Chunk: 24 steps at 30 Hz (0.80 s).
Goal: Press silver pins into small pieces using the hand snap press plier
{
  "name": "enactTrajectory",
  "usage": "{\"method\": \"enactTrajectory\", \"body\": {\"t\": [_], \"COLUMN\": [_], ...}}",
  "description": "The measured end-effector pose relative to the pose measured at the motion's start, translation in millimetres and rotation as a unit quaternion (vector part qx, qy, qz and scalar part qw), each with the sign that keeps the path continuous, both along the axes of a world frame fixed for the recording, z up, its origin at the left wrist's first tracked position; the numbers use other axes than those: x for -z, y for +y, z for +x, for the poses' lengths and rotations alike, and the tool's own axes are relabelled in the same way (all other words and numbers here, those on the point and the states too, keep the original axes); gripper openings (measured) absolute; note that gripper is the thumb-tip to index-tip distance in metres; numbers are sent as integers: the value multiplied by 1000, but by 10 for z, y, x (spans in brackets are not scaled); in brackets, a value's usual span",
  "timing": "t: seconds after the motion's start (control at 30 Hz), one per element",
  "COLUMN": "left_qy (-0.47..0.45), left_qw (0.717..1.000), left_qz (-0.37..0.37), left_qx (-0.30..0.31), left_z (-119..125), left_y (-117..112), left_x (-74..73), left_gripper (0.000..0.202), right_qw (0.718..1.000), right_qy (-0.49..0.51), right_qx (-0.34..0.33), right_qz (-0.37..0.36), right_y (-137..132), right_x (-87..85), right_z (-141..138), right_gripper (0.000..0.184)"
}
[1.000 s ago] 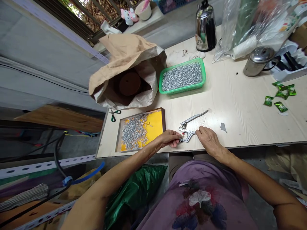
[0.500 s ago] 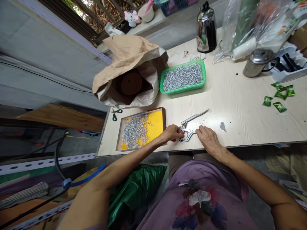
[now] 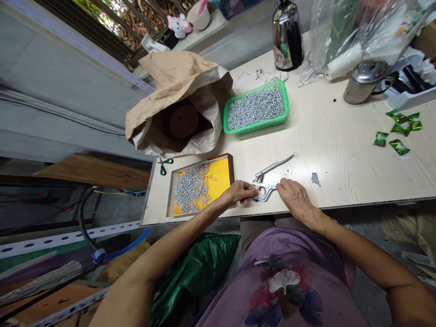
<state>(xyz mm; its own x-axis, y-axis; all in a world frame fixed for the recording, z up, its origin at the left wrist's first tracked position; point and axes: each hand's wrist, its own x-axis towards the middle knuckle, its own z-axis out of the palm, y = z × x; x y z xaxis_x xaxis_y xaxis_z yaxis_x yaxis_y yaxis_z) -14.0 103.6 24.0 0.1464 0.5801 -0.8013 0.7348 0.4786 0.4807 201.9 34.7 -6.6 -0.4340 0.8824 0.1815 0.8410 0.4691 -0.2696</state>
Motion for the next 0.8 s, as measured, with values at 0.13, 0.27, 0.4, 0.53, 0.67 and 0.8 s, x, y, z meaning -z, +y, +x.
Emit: {"method": "enactTrajectory", "body": {"t": [0.13,0.27,0.4,0.53,0.67,0.8], "left_qy": [9,15,11,11,10,5], "left_qw": [1000,1000,1000,1000,1000,1000], "left_qz": [-7,-9,-4,-1,6,7], "left_qx": [9,7,1,-10,-22,-26], "left_z": [29,53,61,56,47,43], "left_y": [11,2,-27,-59,-84,-102], "left_x": [4,-8,-19,-9,6,6], "left_gripper": [9,11,14,13,15,17], "right_qw": [1000,999,999,996,990,992], "right_qy": [2,-5,-13,-32,-54,-39], "right_qx": [1,-8,-18,-69,-113,-106], "right_qz": [-9,-45,-46,-53,-72,-52], "right_y": [-15,11,202,480,629,622], "right_x": [-6,-39,-53,23,89,68], "right_z": [-14,27,220,411,423,371], "right_gripper": [25,21,37,91,102,96]}}
